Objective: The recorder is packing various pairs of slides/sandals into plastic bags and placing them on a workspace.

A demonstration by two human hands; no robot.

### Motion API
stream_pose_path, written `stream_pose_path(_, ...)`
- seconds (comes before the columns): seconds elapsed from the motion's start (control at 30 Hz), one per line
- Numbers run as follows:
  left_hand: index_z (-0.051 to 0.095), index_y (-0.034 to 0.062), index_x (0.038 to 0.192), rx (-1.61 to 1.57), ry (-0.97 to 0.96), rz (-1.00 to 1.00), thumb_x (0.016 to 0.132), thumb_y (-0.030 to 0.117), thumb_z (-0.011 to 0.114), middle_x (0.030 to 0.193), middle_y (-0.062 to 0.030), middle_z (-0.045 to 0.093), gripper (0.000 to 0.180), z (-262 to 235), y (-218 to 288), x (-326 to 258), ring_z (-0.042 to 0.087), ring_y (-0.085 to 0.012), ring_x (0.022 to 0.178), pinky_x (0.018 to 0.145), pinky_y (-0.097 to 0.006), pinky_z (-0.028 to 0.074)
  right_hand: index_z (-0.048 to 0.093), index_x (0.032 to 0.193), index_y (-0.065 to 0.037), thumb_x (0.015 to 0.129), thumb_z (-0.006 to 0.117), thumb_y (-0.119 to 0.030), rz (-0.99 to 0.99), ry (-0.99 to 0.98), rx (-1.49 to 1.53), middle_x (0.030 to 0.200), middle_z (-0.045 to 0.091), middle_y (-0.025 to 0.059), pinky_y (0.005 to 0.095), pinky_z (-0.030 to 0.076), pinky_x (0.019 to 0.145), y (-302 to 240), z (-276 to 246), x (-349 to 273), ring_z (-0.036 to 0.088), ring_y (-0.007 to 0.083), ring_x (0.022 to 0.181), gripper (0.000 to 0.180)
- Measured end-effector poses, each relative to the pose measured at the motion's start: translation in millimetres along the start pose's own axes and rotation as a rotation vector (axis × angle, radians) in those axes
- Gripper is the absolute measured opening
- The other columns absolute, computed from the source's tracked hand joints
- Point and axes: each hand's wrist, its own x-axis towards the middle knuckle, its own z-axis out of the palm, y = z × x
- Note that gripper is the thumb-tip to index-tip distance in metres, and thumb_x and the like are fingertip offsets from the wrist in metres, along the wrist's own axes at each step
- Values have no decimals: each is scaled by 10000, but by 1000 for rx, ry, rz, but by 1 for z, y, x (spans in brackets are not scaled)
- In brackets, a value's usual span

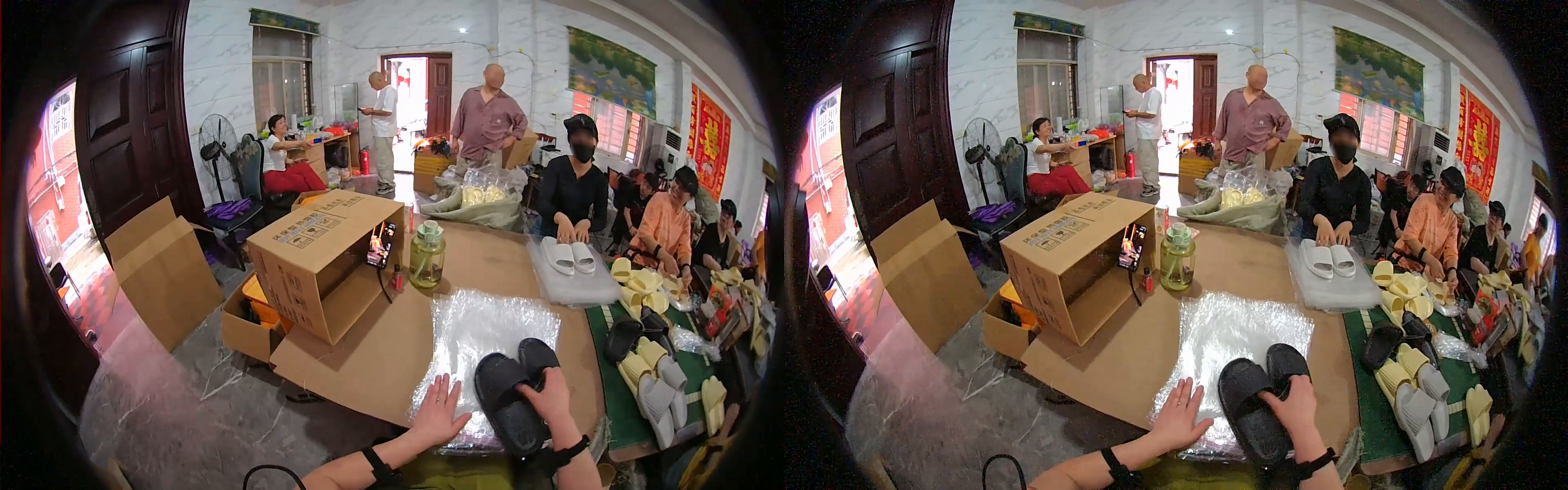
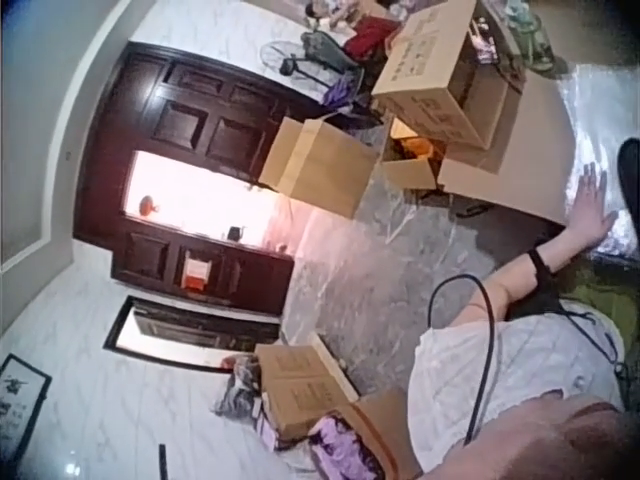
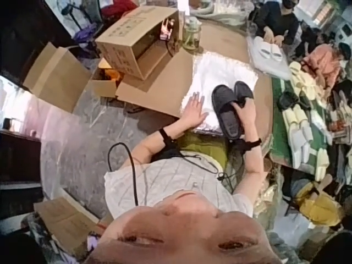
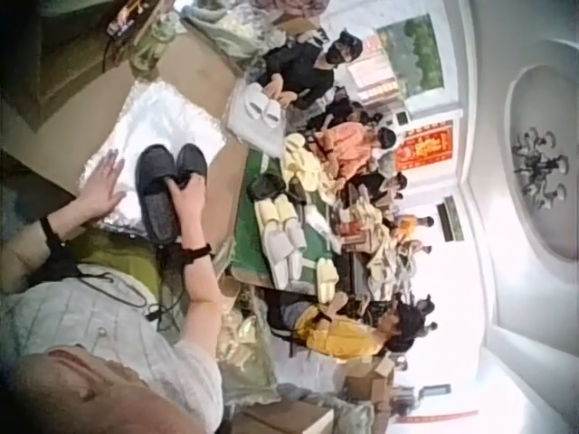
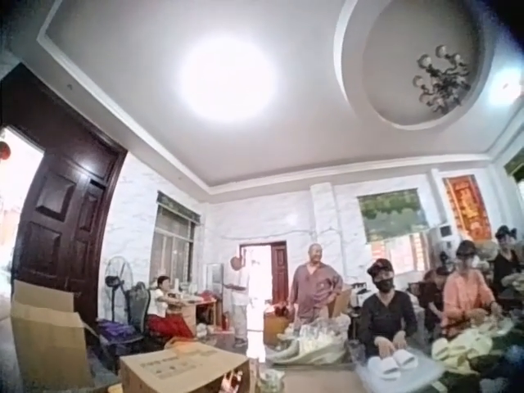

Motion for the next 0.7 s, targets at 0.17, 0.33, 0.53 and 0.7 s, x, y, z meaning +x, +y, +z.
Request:
stream_pose_path(0.17,276,-57,1536,61,19,22,990,559,463,1565,-393,201,844,5,-2,1,198,-528,1472,1210,-547,185,597,1049,32,837,721,-402,-81,-64,-101,1070,559,255,525,480,880,21,30,2,546,469,1053,498)
stream_pose_path(0.33,284,-58,1533,41,31,18,985,550,479,1561,-395,210,842,4,-1,2,204,-530,1469,1207,-555,190,585,923,18,851,681,-275,-82,-63,9,917,585,244,545,480,792,37,37,11,583,460,884,317)
stream_pose_path(0.53,317,-66,1518,-24,14,-3,960,529,519,1571,-392,182,841,3,-2,-1,171,-525,1481,1205,-567,187,552,787,8,828,708,-211,-9,203,182,792,595,225,537,452,682,-17,11,-1,589,456,778,272)
stream_pose_path(0.7,445,83,1484,-151,-116,-60,890,444,615,1579,-192,346,716,-18,6,5,282,-402,1473,1217,-463,241,653,923,1,882,669,-371,-87,-25,-37,994,648,228,520,519,770,-65,58,-26,623,427,946,375)
